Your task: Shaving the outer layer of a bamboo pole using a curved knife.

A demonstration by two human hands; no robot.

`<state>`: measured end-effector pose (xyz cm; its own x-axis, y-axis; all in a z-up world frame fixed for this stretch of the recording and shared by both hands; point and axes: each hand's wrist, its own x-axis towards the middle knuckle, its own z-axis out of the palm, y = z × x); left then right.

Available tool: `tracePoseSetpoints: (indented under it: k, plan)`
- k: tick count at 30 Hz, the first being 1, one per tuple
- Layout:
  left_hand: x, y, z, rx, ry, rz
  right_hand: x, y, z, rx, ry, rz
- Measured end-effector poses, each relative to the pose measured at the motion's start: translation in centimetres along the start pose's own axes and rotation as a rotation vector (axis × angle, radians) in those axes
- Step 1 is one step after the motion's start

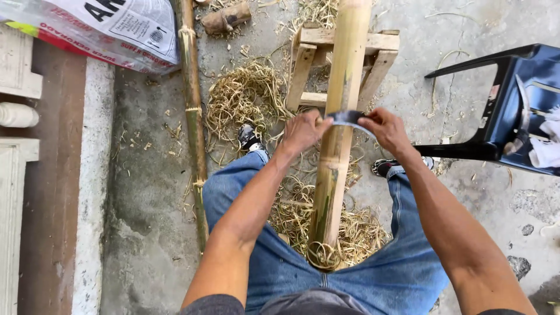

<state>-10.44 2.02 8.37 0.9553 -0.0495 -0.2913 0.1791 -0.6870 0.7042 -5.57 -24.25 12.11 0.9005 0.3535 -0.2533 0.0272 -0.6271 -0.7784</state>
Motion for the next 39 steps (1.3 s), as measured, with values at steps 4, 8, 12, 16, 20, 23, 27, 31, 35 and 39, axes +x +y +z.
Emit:
tracePoseSetpoints:
  k: [4,8,12,16,20,23,27,31,35,39]
  plan:
    - [8.5,-0.7,-0.8,0.156,0.202,0.189,6.7,-0.1,-0.7,-0.049,0.094,0.158]
    - [17.4,0.0,-1.7,0.236,0.332,0.209,14.5,0.5,-3.1,-0.150,0.259,-0.036]
    - [20.4,0.0,-0.4,0.225,0.538,0.287,16.1,0.9,-3.3,-0.182,0.378,-0.187]
    - [17.0,1.0,-1.0,0.285,0.646,0.310,14.3,1.0,-1.9,-0.138,0.442,-0.152]
    - [11.5,1.0,0.0,0.296,0.437,0.158,8.7,-0.2,0.4,-0.079,0.422,0.016]
    - [5.7,2.3,-0.1,0.229,0.670,0.339,4.4,-0.5,1.5,-0.126,0.442,-0.037]
    - [0.9,2.2,0.9,0.192,0.458,0.187,-0.1,-0.4,3.0,-0.169,0.466,-0.085]
    - [-3.5,2.2,1.6,0.208,0.496,0.199,-3.7,-0.3,4.5,-0.200,0.459,-0.117]
    - [-6.9,1.6,2.7,0.193,0.476,0.208,-6.7,0.0,5.8,-0.203,0.406,-0.031]
    - [-9.5,1.2,3.7,0.206,0.310,0.095,-9.7,-0.3,6.5,-0.190,0.377,0.005]
